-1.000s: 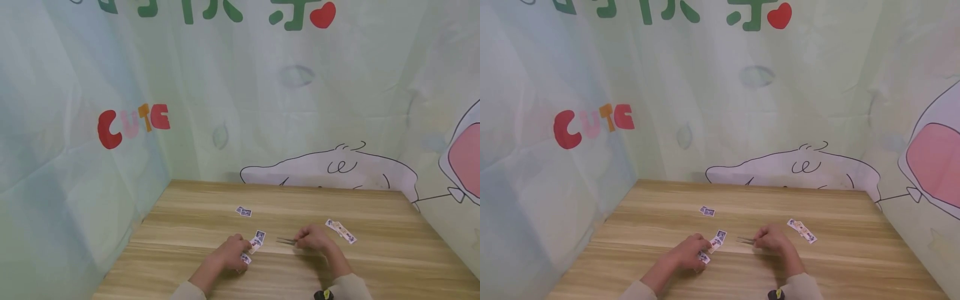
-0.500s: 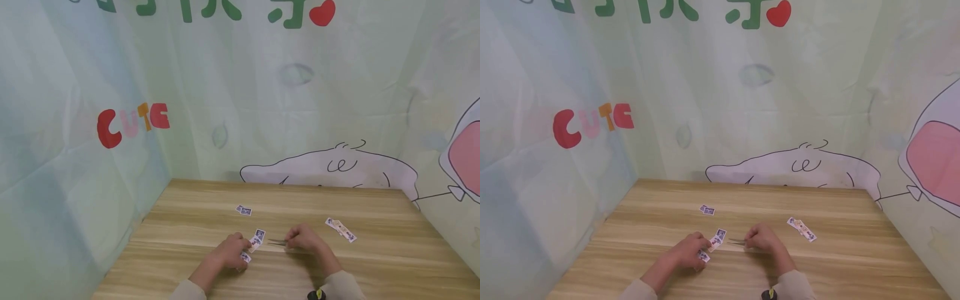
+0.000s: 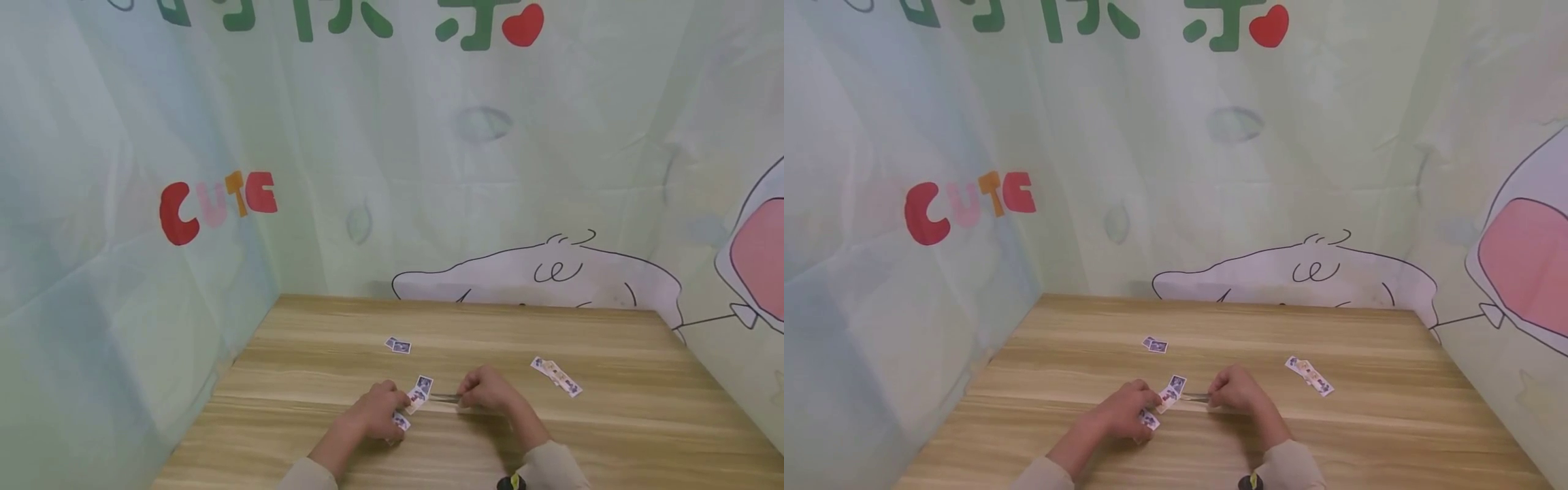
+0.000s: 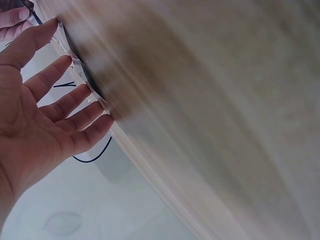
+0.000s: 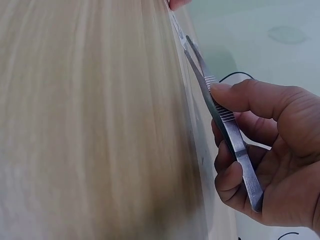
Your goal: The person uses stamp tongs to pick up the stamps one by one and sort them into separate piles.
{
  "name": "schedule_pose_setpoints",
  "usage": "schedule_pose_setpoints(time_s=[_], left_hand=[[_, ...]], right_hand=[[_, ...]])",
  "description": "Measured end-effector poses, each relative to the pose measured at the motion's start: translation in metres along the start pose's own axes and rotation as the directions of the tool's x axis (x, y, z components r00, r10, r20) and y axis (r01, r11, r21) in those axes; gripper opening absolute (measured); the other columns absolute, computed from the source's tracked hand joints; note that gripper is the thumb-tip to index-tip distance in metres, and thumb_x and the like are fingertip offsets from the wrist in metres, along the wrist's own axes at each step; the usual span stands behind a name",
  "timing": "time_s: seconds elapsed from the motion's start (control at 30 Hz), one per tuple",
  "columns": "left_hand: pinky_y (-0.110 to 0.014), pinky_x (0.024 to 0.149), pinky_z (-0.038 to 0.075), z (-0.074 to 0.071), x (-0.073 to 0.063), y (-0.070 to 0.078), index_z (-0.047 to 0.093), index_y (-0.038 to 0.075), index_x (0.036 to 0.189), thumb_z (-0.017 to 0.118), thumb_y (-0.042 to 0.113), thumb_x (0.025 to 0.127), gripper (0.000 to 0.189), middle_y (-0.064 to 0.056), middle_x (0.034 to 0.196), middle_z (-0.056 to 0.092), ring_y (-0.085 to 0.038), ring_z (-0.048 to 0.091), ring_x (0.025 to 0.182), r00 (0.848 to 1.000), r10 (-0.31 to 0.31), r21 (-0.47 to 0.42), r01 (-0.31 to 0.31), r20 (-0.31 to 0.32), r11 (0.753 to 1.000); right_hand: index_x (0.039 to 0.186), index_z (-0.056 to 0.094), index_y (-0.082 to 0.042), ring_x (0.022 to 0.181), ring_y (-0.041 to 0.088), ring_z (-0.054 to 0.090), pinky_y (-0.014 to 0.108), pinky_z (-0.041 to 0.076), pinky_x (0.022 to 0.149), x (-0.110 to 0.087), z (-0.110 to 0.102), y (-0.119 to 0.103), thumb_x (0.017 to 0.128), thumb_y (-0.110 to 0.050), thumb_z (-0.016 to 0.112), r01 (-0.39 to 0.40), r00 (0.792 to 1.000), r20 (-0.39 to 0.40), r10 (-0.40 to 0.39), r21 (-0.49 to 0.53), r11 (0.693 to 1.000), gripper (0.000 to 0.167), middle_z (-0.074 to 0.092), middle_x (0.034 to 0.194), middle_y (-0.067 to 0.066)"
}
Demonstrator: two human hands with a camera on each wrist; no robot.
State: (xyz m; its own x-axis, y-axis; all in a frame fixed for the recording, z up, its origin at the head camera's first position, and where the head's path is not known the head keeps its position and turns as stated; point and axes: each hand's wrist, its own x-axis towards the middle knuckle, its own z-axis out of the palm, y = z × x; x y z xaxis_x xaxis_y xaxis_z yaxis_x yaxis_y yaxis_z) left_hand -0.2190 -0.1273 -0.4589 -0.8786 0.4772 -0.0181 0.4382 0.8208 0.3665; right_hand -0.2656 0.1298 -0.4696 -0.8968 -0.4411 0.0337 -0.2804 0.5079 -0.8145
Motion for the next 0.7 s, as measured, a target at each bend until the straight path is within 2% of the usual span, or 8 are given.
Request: schedule_pose_setpoints(time_s=[0.3,0.7], left_hand=[[-0.026,0.066,0.041,-0.001,-0.002,0.000,0.065,0.009,0.113,0.077,0.021,0.060,0.055,-0.002,0.097,0.051,-0.016,0.045,0.083,1.000,0.023,0.003,-0.023,-0.018,1.000],[-0.028,0.068,0.043,-0.003,-0.004,0.001,0.064,0.009,0.113,0.077,0.021,0.059,0.057,-0.003,0.099,0.051,-0.018,0.046,0.085,0.999,0.031,0.001,-0.031,-0.016,1.000]], right_hand=[[0.078,0.068,0.002,0.064,0.014,0.052,0.030,0.044,0.060,0.004,0.005,-0.004,0.066,0.000,0.073,-0.038,0.999,0.009,0.038,0.029,0.999,0.013,0.062,0.068,0.000],[0.079,0.068,0.000,0.067,0.016,0.054,0.032,0.046,0.066,0.012,0.006,-0.005,0.066,0.000,0.071,-0.096,0.995,-0.022,0.096,-0.005,0.995,0.013,0.062,0.069,0.000]])
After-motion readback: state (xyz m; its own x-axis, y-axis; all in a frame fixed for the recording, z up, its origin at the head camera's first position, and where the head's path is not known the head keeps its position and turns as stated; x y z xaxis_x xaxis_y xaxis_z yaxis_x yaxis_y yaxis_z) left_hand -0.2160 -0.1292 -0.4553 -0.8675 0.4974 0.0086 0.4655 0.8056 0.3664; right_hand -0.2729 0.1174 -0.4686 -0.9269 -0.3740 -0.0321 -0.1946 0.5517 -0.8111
